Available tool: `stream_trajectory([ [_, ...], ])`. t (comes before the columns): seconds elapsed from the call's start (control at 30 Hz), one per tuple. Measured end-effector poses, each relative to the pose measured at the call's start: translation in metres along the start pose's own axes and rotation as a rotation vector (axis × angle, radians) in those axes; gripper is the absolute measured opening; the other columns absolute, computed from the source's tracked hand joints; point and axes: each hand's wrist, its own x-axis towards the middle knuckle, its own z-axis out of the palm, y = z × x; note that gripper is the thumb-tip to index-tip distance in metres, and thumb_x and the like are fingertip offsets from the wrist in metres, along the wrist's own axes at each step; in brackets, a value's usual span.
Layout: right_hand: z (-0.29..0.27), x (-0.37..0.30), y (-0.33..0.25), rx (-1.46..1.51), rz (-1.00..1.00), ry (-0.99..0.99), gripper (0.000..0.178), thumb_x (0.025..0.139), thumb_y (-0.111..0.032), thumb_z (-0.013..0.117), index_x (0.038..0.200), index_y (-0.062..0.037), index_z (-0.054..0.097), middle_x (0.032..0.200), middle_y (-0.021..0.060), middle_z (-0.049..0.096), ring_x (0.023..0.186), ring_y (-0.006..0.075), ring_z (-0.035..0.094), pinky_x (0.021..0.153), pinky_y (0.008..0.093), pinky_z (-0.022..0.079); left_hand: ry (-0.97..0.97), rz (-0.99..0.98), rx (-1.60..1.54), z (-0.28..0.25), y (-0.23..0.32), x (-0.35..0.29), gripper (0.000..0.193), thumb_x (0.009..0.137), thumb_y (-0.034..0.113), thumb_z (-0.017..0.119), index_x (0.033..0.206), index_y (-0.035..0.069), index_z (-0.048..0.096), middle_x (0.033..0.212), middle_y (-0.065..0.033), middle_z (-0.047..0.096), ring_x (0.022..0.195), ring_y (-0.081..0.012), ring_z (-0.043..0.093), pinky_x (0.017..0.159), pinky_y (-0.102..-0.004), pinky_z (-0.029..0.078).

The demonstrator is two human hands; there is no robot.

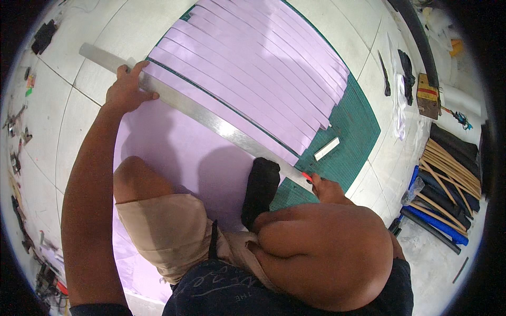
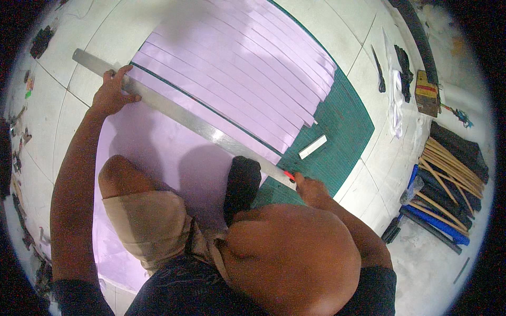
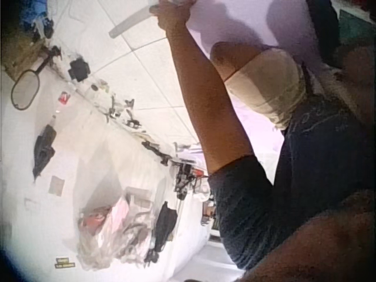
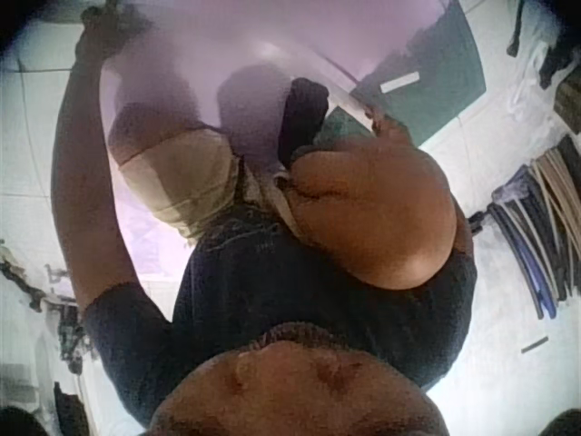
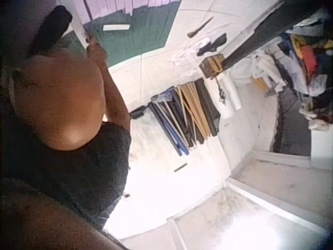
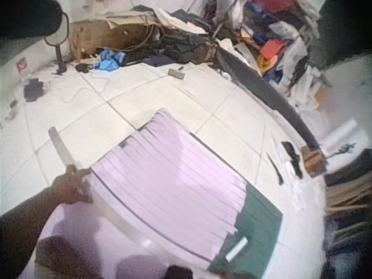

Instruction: The person cuts several strips of purple fabric using a utility knife and a metal ruler on a green cutting mat.

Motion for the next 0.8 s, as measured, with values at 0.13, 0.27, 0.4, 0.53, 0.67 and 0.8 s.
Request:
stream_trajectory([
  [0.13, 0.026, -0.012, 0.038, -0.124, 0.027, 0.116, 0.024, 0.095, -0.020, 0.051, 0.115, -0.0085, 0.045, 0.090, 0.0218, 0.067, 0.084, 0.0413, 0.069, 0.068, 0.0530, 0.054, 0.029, 0.068, -0.040, 0.001, 0.000, 0.003, 0.093, 0.069, 0.033, 0.089, 0.147, 0.030, 0.038, 0.146, -0.0239, 0.035, 0.121, -0.0359, 0.059, 0.099, -0.0448, 0.052],
  [0.27, 0.007, -0.012, 0.056, -0.215, -0.111, 0.181, 0.022, 0.093, -0.017, 0.054, 0.111, -0.0074, 0.046, 0.087, 0.0177, 0.067, 0.077, 0.0407, 0.068, 0.066, 0.0516, 0.054, 0.029, 0.033, -0.041, 0.006, -0.002, 0.000, 0.094, 0.068, 0.034, 0.089, 0.147, 0.029, 0.038, 0.145, -0.0253, 0.036, 0.119, -0.0369, 0.060, 0.099, -0.0448, 0.052],
  [0.4, -0.062, -0.025, 0.036, -0.097, -0.222, 0.186, 0.022, 0.093, -0.017, 0.054, 0.111, -0.0074, 0.047, 0.089, 0.0195, 0.066, 0.078, 0.0402, 0.068, 0.067, 0.0525, 0.054, 0.055, 0.009, -0.008, 0.008, -0.007, 0.002, 0.100, 0.066, 0.038, 0.090, 0.148, 0.024, 0.034, 0.144, -0.0245, 0.037, 0.117, -0.0364, 0.060, 0.098, -0.0462, 0.052],
  [0.53, -0.110, 0.026, -0.066, 0.012, -0.176, 0.261, 0.026, 0.094, -0.023, 0.053, 0.115, -0.0071, 0.047, 0.097, 0.0231, 0.066, 0.085, 0.0415, 0.068, 0.072, 0.0528, 0.053, 0.075, 0.002, -0.047, 0.004, 0.006, 0.006, 0.110, 0.062, 0.038, 0.092, 0.149, 0.016, 0.029, 0.144, -0.0218, 0.038, 0.122, -0.0380, 0.056, 0.101, -0.0469, 0.051],
  [0.67, -0.154, 0.111, -0.202, 0.173, -0.362, 0.353, 0.030, 0.096, -0.025, 0.051, 0.116, -0.0037, 0.046, 0.102, 0.0241, 0.066, 0.087, 0.0418, 0.066, 0.077, 0.0533, 0.052, 0.112, 0.000, -0.098, 0.001, 0.000, -0.004, 0.117, 0.058, 0.038, 0.093, 0.149, 0.011, 0.025, 0.144, -0.0191, 0.039, 0.124, -0.0369, 0.055, 0.100, -0.0474, 0.051],
  [0.8, -0.180, 0.161, -0.297, 0.223, -0.473, 0.411, 0.026, 0.097, -0.025, 0.048, 0.109, -0.0020, 0.044, 0.097, 0.0245, 0.065, 0.086, 0.0424, 0.065, 0.077, 0.0537, 0.050, 0.109, -0.032, -0.123, 0.003, -0.007, -0.005, 0.122, 0.055, 0.039, 0.094, 0.150, 0.011, 0.023, 0.145, -0.0188, 0.038, 0.126, -0.0364, 0.054, 0.099, -0.0469, 0.050],
])
